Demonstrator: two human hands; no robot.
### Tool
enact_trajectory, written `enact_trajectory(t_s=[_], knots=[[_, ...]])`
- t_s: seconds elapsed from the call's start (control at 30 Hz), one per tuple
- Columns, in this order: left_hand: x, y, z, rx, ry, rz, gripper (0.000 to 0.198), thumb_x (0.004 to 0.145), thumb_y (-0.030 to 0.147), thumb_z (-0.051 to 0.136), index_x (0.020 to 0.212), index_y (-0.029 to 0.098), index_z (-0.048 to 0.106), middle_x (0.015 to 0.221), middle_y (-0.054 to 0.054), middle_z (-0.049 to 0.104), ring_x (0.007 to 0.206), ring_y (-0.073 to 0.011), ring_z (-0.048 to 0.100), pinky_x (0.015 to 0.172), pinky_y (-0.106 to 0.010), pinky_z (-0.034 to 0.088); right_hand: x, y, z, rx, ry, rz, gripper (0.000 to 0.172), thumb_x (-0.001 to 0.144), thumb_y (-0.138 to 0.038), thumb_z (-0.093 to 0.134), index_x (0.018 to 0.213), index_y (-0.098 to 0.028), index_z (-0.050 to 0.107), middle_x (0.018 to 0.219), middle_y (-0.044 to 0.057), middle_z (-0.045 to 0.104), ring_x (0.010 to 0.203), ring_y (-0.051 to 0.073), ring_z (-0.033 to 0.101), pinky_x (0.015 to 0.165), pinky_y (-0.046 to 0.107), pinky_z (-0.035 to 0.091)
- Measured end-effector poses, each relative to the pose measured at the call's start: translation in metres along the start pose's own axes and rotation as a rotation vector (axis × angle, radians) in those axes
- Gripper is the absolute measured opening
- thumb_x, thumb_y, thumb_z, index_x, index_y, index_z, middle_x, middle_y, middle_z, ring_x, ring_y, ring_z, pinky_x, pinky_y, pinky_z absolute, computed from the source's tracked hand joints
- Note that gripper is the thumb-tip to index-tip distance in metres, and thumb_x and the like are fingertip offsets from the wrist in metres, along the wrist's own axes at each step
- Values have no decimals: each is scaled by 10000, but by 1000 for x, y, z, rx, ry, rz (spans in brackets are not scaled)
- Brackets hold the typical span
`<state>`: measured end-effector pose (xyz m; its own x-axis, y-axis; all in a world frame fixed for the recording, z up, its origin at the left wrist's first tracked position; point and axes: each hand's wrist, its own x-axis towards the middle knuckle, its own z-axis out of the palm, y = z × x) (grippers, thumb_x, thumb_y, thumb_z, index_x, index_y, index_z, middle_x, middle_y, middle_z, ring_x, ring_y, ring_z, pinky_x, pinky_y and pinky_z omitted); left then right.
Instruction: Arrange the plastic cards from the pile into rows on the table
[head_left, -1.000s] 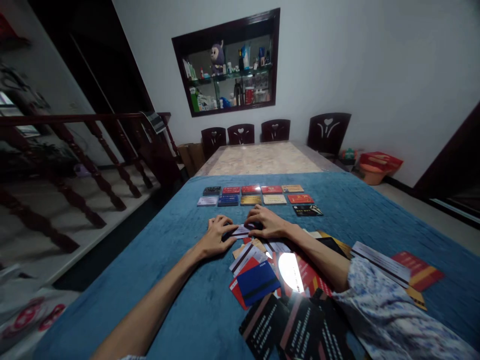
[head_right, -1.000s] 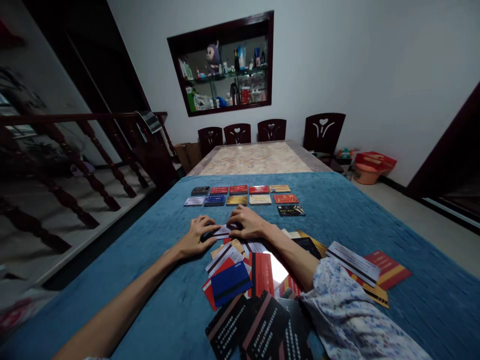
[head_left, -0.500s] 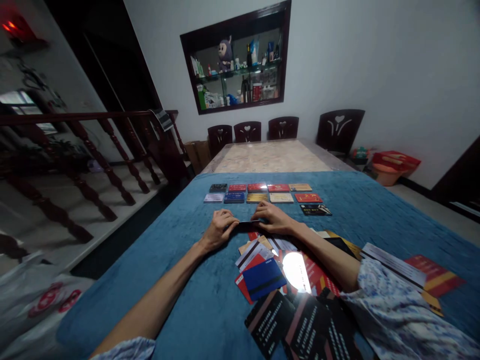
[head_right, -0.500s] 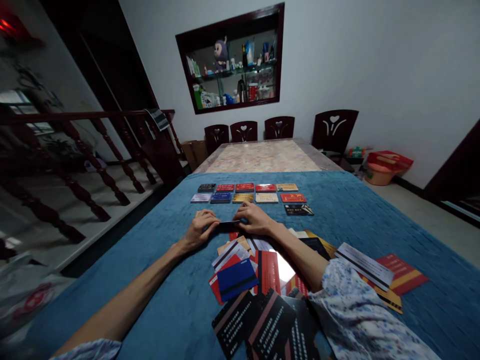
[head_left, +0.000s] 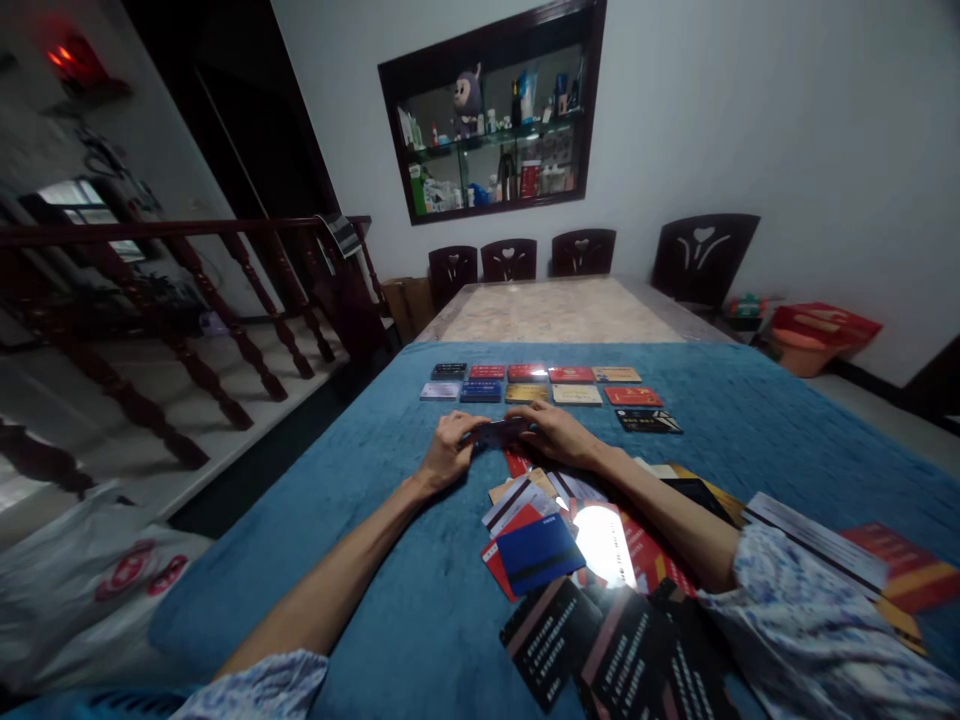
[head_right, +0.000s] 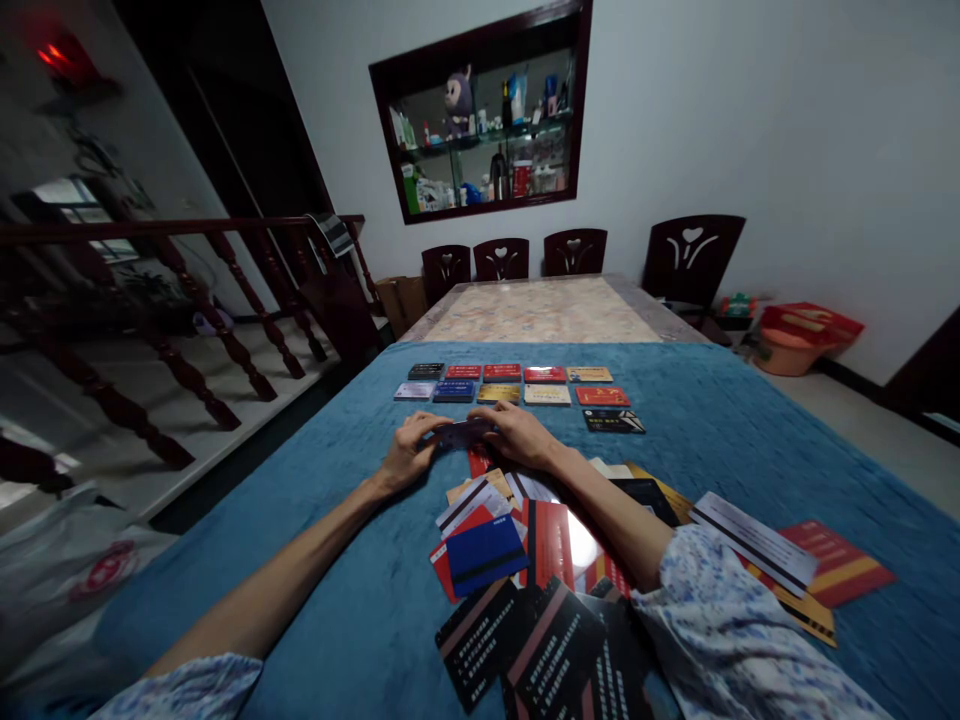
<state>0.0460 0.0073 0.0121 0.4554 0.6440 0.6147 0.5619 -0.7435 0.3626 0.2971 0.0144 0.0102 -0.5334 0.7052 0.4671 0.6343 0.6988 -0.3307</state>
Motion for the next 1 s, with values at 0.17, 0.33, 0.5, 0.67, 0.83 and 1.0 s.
enact_trajectory(t_s=[0.17, 0.33, 0.5, 0.67, 0.83, 1.0], knots=[[1, 2, -2, 40, -20, -33, 367, 827, 17, 548, 1117, 197, 681, 954, -57, 719, 931, -206, 602, 876, -368, 433, -1, 1, 2, -32, -18, 18, 475, 870, -166, 603, 1331, -272, 558, 977, 59, 585, 877, 196, 608, 829, 342, 512], [1, 4, -1, 90, -59, -42, 382, 833, 32, 533, 1151, 200, 663, 994, -62, 716, 963, -215, 587, 903, -384, 412, 0, 3, 2, -24, -28, -1, 492, 860, -156, 614, 1337, -259, 556, 980, 63, 607, 900, 197, 601, 842, 340, 501], [1, 8, 1, 135, -114, -68, 422, 835, 69, 527, 1224, 203, 621, 1101, -77, 698, 1024, -235, 572, 916, -401, 392, 1, 3, 1, -54, -40, -33, 525, 842, -151, 608, 1360, -218, 554, 916, 72, 626, 895, 217, 587, 812, 342, 488], [2, 10, 1, 195, -174, -99, 444, 851, 117, 541, 1286, 197, 581, 1098, -88, 695, 1009, -247, 571, 898, -407, 381, 2, 4, 1, -101, -48, -70, 524, 851, -172, 572, 1375, -188, 553, 941, 105, 673, 907, 244, 563, 800, 375, 470], [3, 9, 2, 190, -181, -114, 454, 870, 121, 545, 1319, 183, 557, 1076, -90, 689, 1005, -244, 577, 895, -399, 383, 2, 5, 0, -144, -55, -88, 493, 892, -229, 553, 1378, -148, 539, 1004, 139, 686, 947, 267, 525, 840, 424, 449], [3, 4, 4, 167, -169, -132, 459, 877, 152, 556, 1334, 180, 539, 1095, -92, 670, 1041, -245, 566, 925, -407, 384, 2, 6, -3, -143, -28, -111, 512, 878, -306, 617, 1365, -164, 545, 1036, 146, 639, 978, 276, 498, 859, 440, 451]])
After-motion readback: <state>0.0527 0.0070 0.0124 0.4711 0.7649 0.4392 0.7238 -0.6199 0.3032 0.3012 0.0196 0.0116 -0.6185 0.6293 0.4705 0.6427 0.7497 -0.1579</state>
